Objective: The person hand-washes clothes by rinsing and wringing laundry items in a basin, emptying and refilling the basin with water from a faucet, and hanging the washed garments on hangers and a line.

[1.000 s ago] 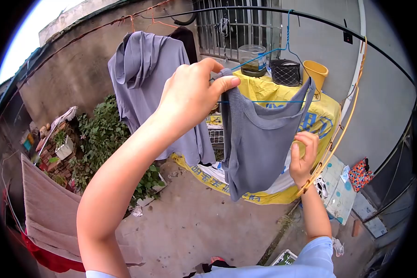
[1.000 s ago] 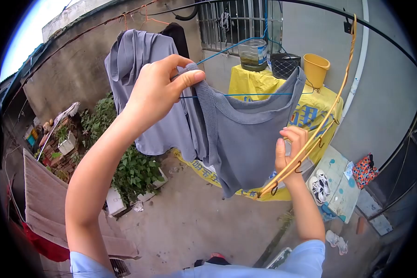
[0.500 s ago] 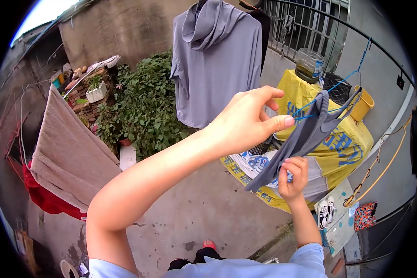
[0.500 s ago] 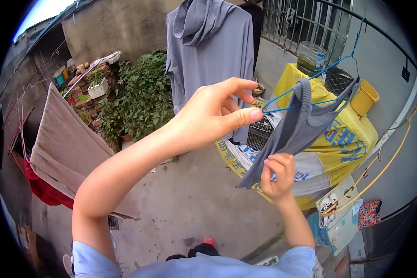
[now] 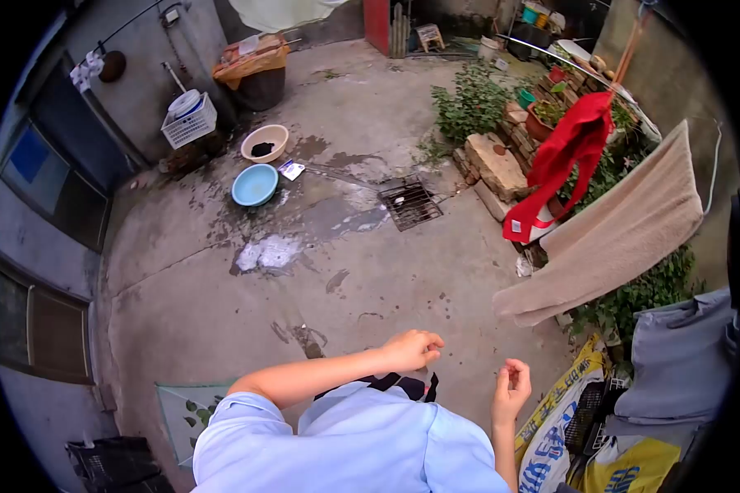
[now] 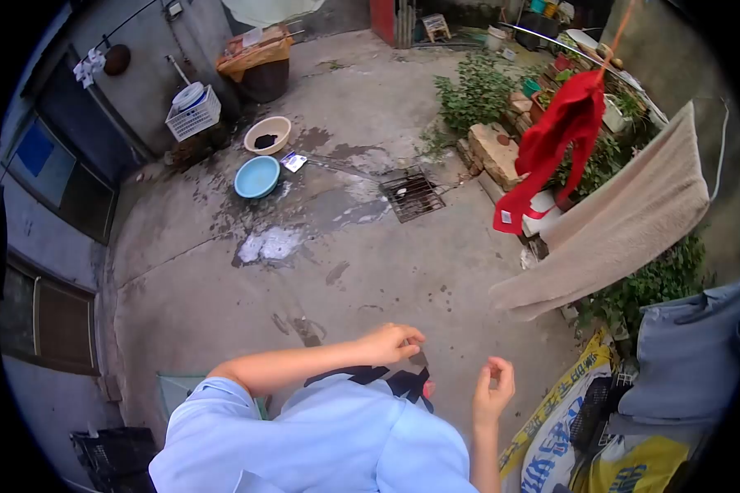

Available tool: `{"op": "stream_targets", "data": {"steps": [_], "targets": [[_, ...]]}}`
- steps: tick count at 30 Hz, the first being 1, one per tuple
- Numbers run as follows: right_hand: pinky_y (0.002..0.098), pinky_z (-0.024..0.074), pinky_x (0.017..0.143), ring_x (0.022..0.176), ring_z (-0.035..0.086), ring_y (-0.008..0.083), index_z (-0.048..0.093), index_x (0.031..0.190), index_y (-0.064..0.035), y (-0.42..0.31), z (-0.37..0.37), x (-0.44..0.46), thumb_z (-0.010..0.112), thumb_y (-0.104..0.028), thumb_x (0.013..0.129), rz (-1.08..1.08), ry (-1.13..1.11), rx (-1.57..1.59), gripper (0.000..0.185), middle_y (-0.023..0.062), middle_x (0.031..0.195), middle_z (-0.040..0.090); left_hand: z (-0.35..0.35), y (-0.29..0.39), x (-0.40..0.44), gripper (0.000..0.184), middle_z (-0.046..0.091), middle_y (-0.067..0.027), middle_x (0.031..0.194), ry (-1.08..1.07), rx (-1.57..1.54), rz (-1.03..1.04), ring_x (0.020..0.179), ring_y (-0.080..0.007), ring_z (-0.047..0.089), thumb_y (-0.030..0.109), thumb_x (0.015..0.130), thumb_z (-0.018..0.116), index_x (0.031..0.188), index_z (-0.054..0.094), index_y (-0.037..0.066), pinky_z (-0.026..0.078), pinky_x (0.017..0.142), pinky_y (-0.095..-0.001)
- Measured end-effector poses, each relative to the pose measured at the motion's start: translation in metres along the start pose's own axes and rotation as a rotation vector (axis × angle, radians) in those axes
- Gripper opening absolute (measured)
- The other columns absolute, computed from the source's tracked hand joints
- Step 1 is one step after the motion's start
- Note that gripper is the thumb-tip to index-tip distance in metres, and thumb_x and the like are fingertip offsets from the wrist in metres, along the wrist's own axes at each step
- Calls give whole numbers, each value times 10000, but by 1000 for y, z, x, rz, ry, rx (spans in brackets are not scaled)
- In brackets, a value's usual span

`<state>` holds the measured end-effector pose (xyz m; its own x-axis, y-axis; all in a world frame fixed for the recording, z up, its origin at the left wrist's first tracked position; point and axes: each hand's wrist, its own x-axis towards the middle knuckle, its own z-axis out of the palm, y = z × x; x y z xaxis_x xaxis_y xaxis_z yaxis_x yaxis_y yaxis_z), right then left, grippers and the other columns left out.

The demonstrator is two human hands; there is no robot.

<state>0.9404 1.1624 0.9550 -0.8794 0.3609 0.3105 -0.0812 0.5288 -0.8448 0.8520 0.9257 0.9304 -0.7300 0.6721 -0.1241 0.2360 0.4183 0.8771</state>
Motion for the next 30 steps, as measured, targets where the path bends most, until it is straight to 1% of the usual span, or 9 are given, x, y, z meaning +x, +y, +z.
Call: {"op": "stream_targets", "data": {"steps": [2, 5, 10, 14, 17, 21, 24, 26, 30], "targets": [[232, 425, 628, 661, 517, 138, 568, 925, 2, -32, 85, 2, 568, 0, 802, -42, -236, 33, 123, 53, 750, 526, -42, -62, -66, 318, 665, -119, 963, 240, -128, -339, 861, -248, 644, 219, 860, 565, 1114, 592, 30, 494, 778, -359], [280, 454, 589, 620, 557, 181, 594, 892, -5, -90, 196, 6, 570, 5, 781, -238, -603, 89, 114, 84, 729, 553, -95, -124, -159, 307, 676, -136, 887, 593, -289, -604, 779, -227, 651, 215, 832, 571, 1074, 613, 31, 506, 728, -334], [324, 492, 591, 638, 606, 232, 617, 879, -25, -153, 331, 10, 586, -8, 777, -523, -1026, 79, 108, 99, 750, 586, -135, -211, -263, 282, 656, -53, 903, 885, -657, -657, 752, -123, 616, 208, 876, 571, 1085, 593, 21, 493, 685, -268], [329, 497, 590, 637, 608, 251, 626, 856, -32, -174, 421, 18, 580, -6, 771, -568, -1125, -28, 100, 103, 742, 597, -190, -255, -301, 255, 654, -61, 882, 1009, -844, -641, 712, -115, 610, 140, 872, 552, 1076, 582, -9, 490, 659, -254], [339, 499, 584, 630, 611, 264, 628, 859, -35, -189, 492, 26, 571, -7, 775, -546, -1201, -84, 105, 113, 768, 610, -250, -301, -331, 266, 645, -46, 929, 1043, -900, -632, 773, -110, 607, 207, 912, 525, 1112, 579, 39, 476, 693, -245], [352, 500, 585, 629, 611, 279, 627, 868, -36, -194, 611, 37, 561, -10, 782, -509, -1241, -100, 112, 127, 801, 620, -305, -390, -392, 267, 645, -58, 931, 1105, -913, -774, 787, -126, 612, 194, 903, 533, 1114, 578, 37, 477, 703, -252], [363, 496, 588, 629, 608, 293, 624, 884, -37, -210, 711, 47, 555, -19, 788, -537, -1257, -96, 120, 133, 806, 619, -311, -447, -465, 266, 645, -69, 841, 1174, -572, -1011, 713, -125, 610, 153, 872, 551, 1091, 585, 7, 488, 640, -268], [368, 495, 596, 641, 610, 296, 623, 891, -38, -240, 760, 51, 554, -24, 789, -478, -1320, -121, 124, 134, 808, 619, -306, -462, -515, 249, 647, -93, 753, 1060, -284, -1390, 669, -146, 618, 182, 856, 553, 1029, 623, 17, 489, 626, -282], [377, 493, 621, 689, 615, 302, 620, 912, -47, -293, 863, 71, 556, -38, 790, -495, -1392, -116, 139, 133, 822, 619, -283, -498, -613, 244, 630, -109, 627, 1105, -737, -1516, 632, -183, 632, 216, 818, 555, 925, 658, 23, 503, 605, -320]]}}
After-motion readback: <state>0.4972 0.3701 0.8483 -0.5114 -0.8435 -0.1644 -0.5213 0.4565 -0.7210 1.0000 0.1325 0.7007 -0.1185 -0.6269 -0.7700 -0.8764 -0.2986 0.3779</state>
